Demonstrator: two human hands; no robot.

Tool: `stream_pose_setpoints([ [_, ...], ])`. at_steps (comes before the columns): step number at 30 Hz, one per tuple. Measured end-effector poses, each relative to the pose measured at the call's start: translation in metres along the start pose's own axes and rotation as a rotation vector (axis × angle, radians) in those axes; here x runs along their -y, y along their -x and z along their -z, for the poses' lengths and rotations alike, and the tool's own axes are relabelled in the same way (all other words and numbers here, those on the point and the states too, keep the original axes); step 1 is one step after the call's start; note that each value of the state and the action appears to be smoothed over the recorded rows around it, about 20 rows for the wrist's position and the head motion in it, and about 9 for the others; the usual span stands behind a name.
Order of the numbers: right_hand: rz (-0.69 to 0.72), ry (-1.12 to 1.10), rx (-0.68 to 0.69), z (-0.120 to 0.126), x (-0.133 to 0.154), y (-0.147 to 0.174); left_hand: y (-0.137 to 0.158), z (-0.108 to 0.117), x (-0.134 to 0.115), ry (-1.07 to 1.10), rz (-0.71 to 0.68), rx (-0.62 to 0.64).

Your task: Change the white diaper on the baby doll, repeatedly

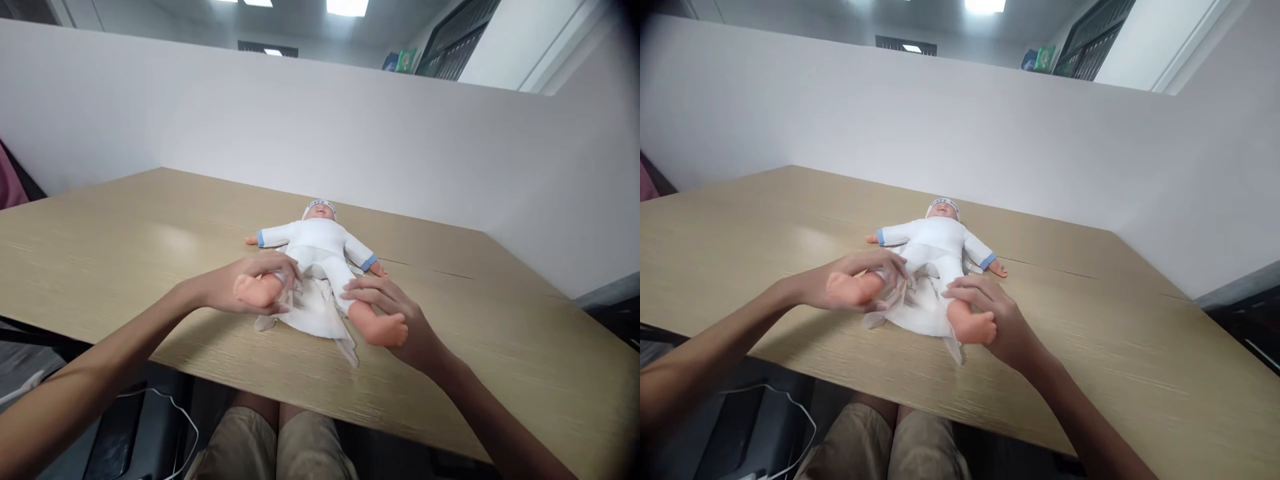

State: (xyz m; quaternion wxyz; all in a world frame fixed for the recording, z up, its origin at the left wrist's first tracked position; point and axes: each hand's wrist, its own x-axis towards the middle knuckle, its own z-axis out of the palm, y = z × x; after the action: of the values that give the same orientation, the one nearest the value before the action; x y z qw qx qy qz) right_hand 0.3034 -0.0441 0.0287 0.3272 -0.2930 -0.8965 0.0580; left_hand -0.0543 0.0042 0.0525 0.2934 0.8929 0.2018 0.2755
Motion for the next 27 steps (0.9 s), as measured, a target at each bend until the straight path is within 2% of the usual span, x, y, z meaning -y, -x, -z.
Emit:
stream_pose_setpoints([
  [3,0.067,0.065,0.071,0.000,-0.010,0.019,0.020,-0.001,0.016,-0.053,-0.050,0.058],
  [7,0.148,0.194,0.069,-0.014,-0.024,0.035,0.036,-0.010,0.039,-0.185,-0.127,0.110],
  [11,0.170,0.260,0.080,-0.025,-0.032,0.043,0.047,-0.019,0.051,-0.229,-0.119,0.113],
  [21,0.059,0.064,0.118,-0.023,-0.032,0.050,0.052,-0.025,0.055,-0.216,-0.022,0.193],
  [27,-0.056,-0.114,0.150,-0.015,-0.041,0.048,0.047,-0.019,0.035,-0.125,0.139,0.216],
])
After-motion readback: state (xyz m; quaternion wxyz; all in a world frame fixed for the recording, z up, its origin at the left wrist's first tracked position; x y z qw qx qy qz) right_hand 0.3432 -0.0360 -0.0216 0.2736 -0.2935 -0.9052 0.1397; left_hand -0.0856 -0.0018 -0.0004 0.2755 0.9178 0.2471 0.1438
